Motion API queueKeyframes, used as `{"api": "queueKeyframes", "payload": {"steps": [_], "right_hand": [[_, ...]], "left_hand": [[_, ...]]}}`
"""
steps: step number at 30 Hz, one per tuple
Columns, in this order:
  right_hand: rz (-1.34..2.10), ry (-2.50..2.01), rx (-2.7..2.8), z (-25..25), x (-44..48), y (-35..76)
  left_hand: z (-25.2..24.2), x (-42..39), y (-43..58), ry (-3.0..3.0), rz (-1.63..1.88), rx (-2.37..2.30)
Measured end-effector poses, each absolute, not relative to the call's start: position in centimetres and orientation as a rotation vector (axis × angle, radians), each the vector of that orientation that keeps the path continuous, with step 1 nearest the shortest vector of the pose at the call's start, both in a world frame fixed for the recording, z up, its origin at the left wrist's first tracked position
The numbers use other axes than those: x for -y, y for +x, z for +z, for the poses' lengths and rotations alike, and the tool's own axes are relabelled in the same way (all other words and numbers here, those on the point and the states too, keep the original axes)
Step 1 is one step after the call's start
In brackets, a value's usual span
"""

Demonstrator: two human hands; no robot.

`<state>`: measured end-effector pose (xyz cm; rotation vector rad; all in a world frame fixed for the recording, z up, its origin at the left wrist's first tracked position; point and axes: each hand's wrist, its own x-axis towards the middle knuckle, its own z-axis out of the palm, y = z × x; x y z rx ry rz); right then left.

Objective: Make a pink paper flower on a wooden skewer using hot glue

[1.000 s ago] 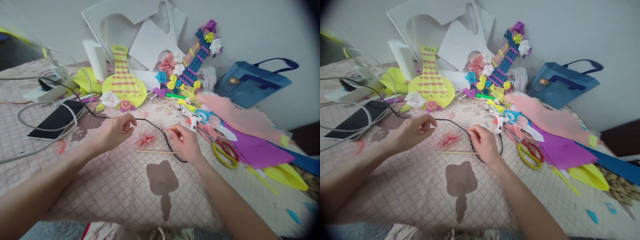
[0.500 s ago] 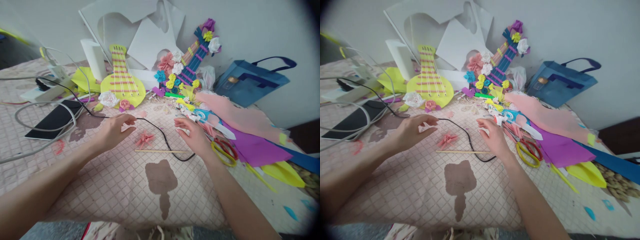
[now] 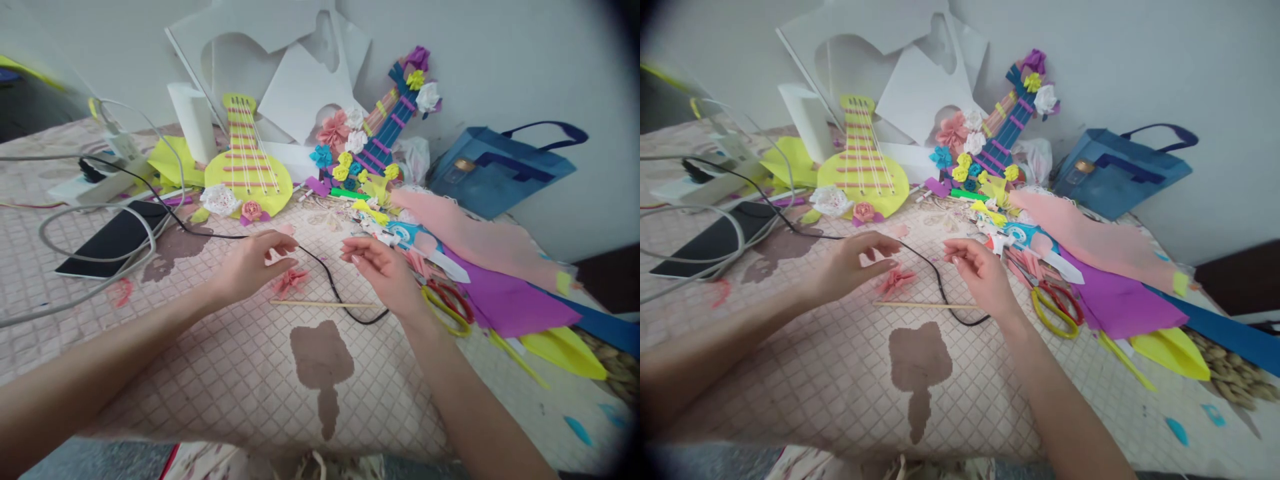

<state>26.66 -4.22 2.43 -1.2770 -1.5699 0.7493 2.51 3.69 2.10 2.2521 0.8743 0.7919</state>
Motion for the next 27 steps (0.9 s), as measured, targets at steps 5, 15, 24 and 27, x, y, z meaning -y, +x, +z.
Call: {"api": "queueKeyframes", "payload": {"steps": [5, 15, 24, 27], "right_hand": [[0.779, -1.249, 1.536, 3.2, 4.6, 25.5], [0.070, -1.472, 1.266, 5.0, 5.4, 28.7], [0.447, -1.413, 2.224, 1.7, 5.9, 23.0], [0.373, -1.397, 2.351, 0.3, 6.1, 21.7]], "left_hand": [[3.5, -3.0, 7.4, 2.294, 0.756, -0.679], [4.5, -5.0, 8.1, 2.405, 0.751, -0.992], [3.2, -5.2, 1.9, 2.470, 0.728, -0.975], [2.1, -4.4, 0.6, 2.310, 0.621, -0.973]]}}
